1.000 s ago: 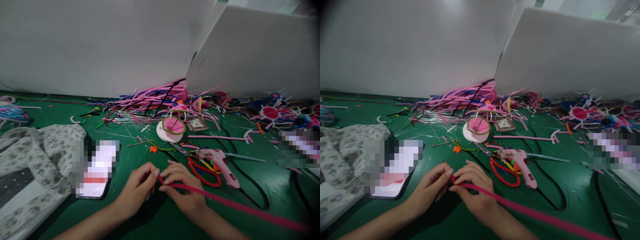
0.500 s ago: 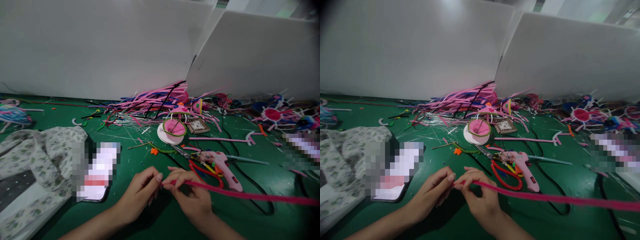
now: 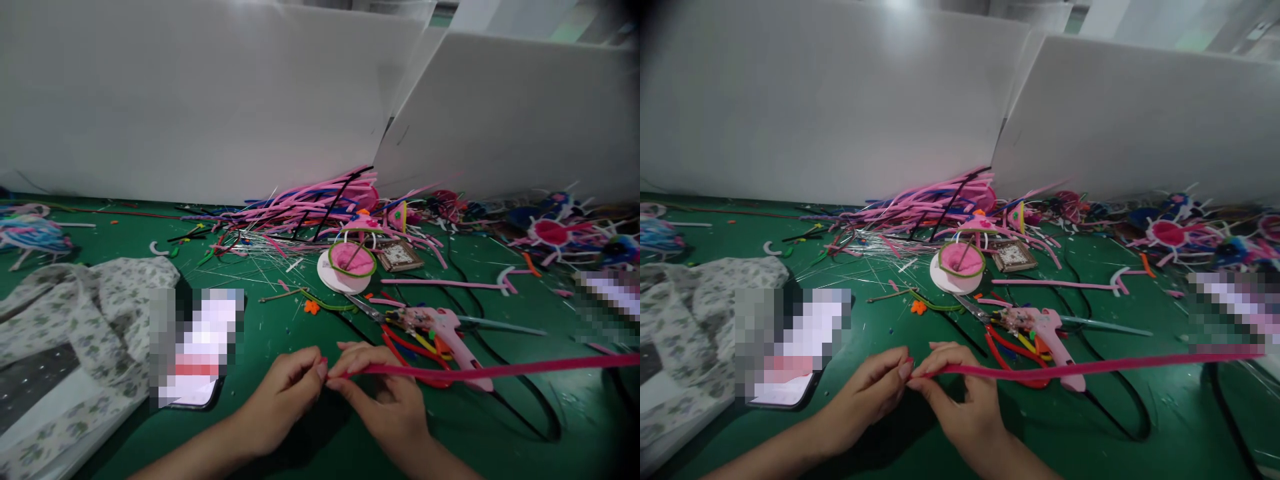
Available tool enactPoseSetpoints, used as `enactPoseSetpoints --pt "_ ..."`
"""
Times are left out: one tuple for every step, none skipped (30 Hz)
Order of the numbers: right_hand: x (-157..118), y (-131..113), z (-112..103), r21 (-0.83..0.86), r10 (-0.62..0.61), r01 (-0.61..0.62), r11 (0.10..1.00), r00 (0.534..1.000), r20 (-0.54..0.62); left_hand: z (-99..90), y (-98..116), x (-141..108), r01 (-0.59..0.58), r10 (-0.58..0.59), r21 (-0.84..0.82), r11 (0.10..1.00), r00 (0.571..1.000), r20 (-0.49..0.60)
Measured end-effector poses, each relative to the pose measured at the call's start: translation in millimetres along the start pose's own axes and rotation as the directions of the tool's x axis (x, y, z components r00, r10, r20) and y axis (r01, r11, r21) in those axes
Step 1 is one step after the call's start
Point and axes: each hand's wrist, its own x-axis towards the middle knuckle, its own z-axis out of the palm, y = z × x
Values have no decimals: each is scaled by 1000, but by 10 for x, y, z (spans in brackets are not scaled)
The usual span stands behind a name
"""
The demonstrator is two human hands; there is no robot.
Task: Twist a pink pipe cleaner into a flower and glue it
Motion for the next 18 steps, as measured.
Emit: enactPoseSetpoints --pt "0 1 -10 4 11 -11 1000 1000 7 -11 14 -2 -7 7 13 1000 1000 23" --pt "1 -2 -23 5 27 -27 1000 1000 16 -19 31 -6 -9 8 27 1000 999 51" --pt "4 -7 -36 10 43 -44 999 999 26 -25 50 -12 -9 6 38 999 997 79" --pt "7 -14 -50 22 65 -66 998 997 36 -27 67 -18 -7 3 43 999 995 101" --pt "10 -23 -62 41 90 -92 995 995 44 -26 79 -23 -5 0 38 999 993 115" --pt "13 -31 -71 62 114 -117 991 992 50 -22 84 -28 0 -2 20 1000 993 120" --pt "16 -39 -77 80 135 -139 987 989 55 -15 83 -31 10 -9 -8 1000 993 117" --pt "18 -44 -78 88 149 -153 984 987 56 -8 75 -32 26 -22 -43 999 994 108" --pt "19 -48 -75 87 151 -155 984 987 51 -2 64 -31 45 -37 -78 996 994 99" --pt "20 -49 -69 76 147 -150 986 988 41 4 50 -29 65 -55 -112 992 994 93" --pt "20 -49 -61 65 134 -135 989 991 27 7 36 -27 84 -72 -141 986 993 88" --pt "21 -47 -53 57 118 -118 991 993 12 9 25 -24 102 -89 -165 981 992 84" --pt "22 -44 -45 50 105 -104 993 995 -1 8 17 -21 116 -102 -182 976 991 83" --pt "22 -40 -39 45 94 -93 995 995 -13 6 13 -20 123 -108 -193 974 991 85" --pt "21 -35 -34 41 89 -88 995 996 -20 4 11 -19 124 -109 -196 973 990 86" --pt "19 -30 -31 36 85 -85 996 996 -22 1 12 -18 121 -106 -191 974 990 89" --pt "15 -23 -29 28 85 -84 996 996 -21 -1 14 -19 116 -100 -182 976 991 93" --pt "10 -16 -28 19 81 -80 997 997 -18 -2 15 -19 109 -93 -172 979 990 102"
